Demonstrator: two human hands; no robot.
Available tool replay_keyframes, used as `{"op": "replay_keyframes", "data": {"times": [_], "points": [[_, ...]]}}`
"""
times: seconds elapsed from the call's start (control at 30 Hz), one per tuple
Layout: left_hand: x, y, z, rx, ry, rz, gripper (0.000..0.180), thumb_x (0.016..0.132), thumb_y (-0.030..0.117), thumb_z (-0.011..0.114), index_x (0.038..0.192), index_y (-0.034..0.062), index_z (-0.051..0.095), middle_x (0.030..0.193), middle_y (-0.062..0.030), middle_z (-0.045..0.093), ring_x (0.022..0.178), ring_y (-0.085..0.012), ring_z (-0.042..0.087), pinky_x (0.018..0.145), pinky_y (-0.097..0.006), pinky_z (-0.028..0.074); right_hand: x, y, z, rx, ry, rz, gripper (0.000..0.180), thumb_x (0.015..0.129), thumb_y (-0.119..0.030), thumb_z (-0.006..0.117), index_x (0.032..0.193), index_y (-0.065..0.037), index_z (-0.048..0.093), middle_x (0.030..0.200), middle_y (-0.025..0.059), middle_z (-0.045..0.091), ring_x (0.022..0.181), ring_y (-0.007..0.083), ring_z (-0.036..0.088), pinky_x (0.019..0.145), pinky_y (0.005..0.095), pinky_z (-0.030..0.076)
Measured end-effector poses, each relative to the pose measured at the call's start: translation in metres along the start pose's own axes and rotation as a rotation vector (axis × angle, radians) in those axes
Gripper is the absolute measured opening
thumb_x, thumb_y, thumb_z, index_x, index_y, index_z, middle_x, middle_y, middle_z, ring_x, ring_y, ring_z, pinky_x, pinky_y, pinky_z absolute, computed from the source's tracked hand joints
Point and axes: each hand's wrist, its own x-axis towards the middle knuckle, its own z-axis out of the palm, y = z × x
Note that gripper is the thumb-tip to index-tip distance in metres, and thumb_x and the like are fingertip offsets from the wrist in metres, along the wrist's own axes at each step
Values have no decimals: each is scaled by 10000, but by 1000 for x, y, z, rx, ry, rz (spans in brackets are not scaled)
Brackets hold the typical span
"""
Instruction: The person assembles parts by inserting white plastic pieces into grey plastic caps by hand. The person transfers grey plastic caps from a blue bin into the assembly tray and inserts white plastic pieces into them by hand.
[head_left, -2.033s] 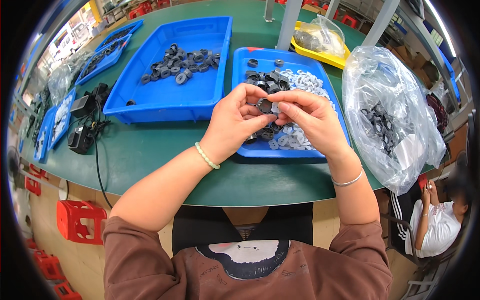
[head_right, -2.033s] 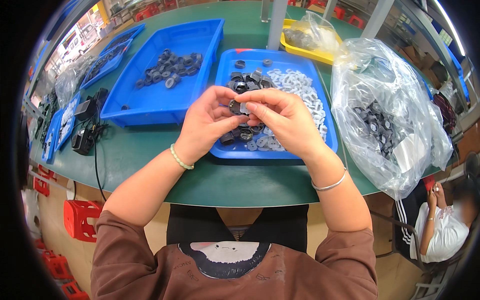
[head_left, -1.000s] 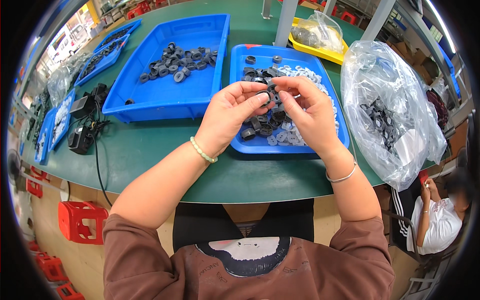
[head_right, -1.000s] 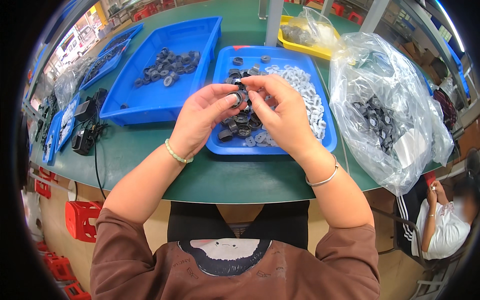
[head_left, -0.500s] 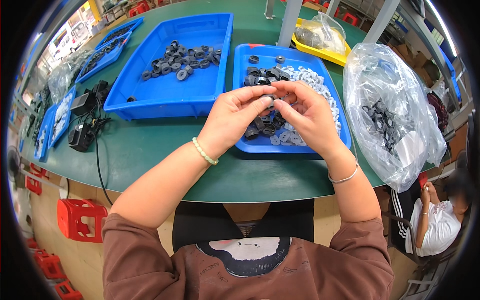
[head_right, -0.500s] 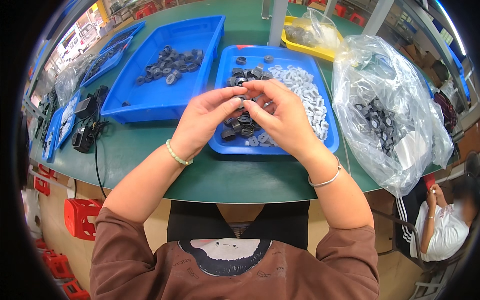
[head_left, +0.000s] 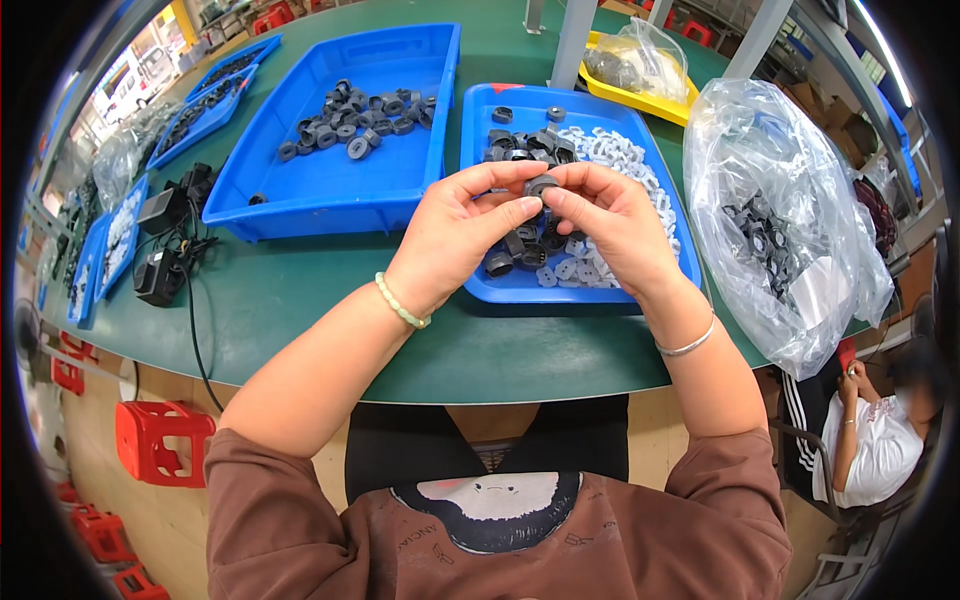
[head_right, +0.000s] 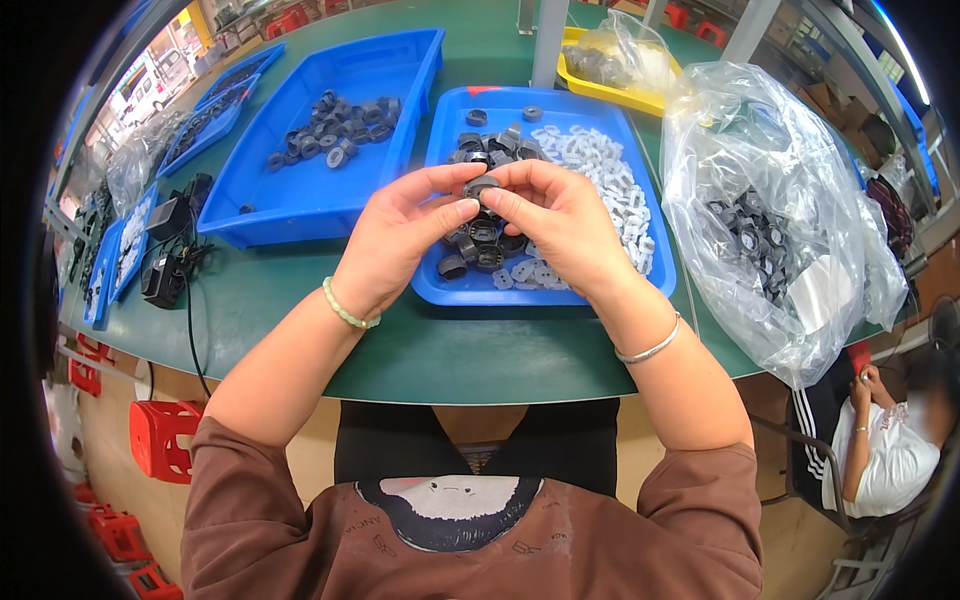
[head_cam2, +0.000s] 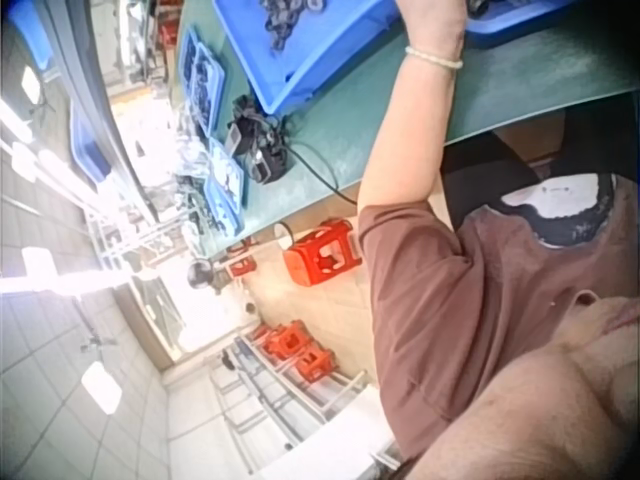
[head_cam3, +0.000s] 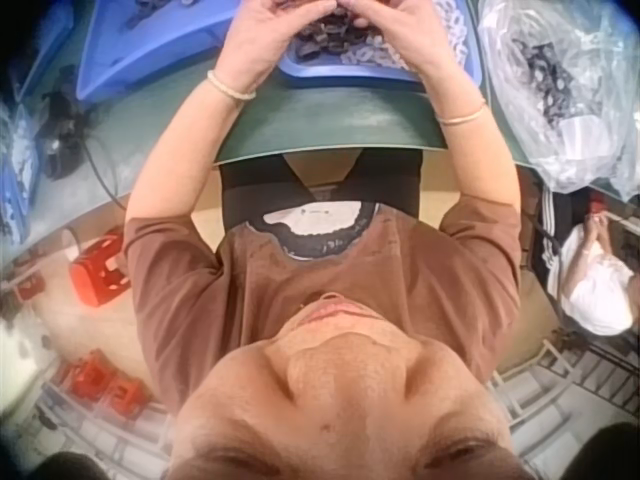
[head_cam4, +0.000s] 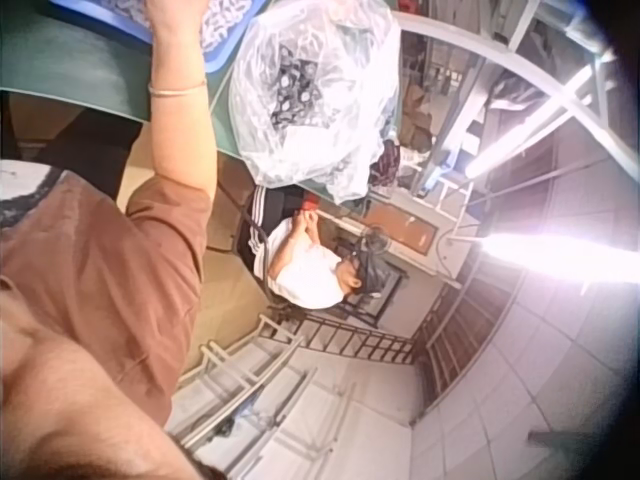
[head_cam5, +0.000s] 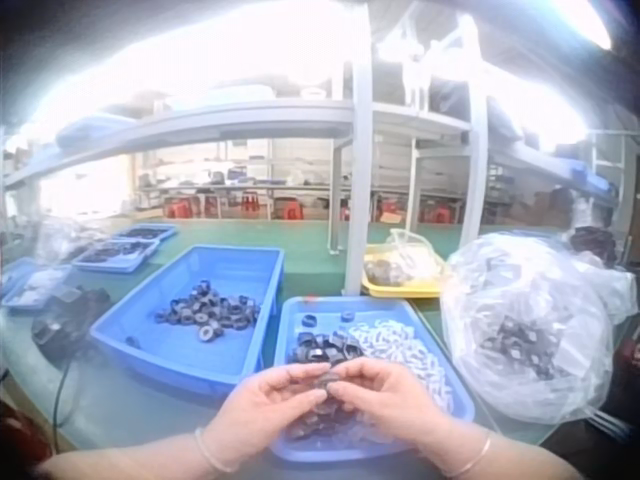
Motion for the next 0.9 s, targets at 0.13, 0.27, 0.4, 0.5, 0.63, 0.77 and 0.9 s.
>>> {"op": "replay_keyframes", "data": {"times": [0.13, 0.27, 0.4, 0.5, 0.63, 0.77, 0.9], "points": [[1, -5, -1, -50, 4, -21, 381, 911, 69, 665, 1274, 2, 574, 1176, -67, 620, 1065, -118, 583, 964, -259, 469, -1, 0, 1, -21, 16, -57, 240, 906, -173, 688, 1068, 0, 648, 927, 10, 668, 822, 63, 593, 686, 213, 476], [1, -7, 0, -161, 45, -95, 343, 922, 74, 650, 1251, 3, 584, 1172, -67, 618, 1078, -121, 579, 963, -266, 478, 0, -1, 4, -66, 44, -41, 189, 910, -144, 668, 1037, -5, 653, 889, 2, 662, 800, 58, 583, 684, 214, 471], [2, -11, 2, -115, 6, -32, 317, 931, 84, 640, 1232, -2, 586, 1153, -75, 620, 1057, -128, 590, 950, -274, 491, 0, -1, 0, -186, 29, -133, 174, 902, -140, 673, 1005, 1, 664, 869, 13, 665, 770, 68, 584, 696, 218, 480], [3, -14, 3, -93, 34, 21, 307, 916, 85, 660, 1209, 1, 615, 1075, -53, 634, 970, -95, 613, 893, -224, 502, -2, 0, 4, -239, 66, -180, 166, 903, -123, 667, 999, 12, 664, 870, 30, 670, 757, 75, 589, 697, 223, 488], [3, -15, 3, -55, 57, 16, 297, 918, 82, 657, 1202, 2, 616, 1051, -43, 628, 951, -91, 616, 864, -218, 510, -4, -13, -1, -325, 2, -63, 152, 900, -97, 660, 996, 20, 656, 873, 52, 678, 766, 85, 611, 684, 240, 500], [1, -13, 4, 6, 23, 35, 287, 922, 79, 652, 1195, 1, 618, 1036, -41, 621, 930, -85, 617, 841, -213, 513, -8, -13, 1, -463, -14, -219, 157, 889, -57, 649, 1018, 33, 646, 878, 91, 685, 769, 136, 647, 691, 274, 517], [3, -16, 2, 1, 32, 69, 286, 926, 80, 647, 1199, 1, 615, 1037, -45, 615, 921, -86, 618, 836, -217, 517, -7, -7, 5, -691, 47, -370, 190, 880, -34, 639, 1057, 35, 637, 910, 121, 675, 788, 181, 658, 704, 292, 523]]}}
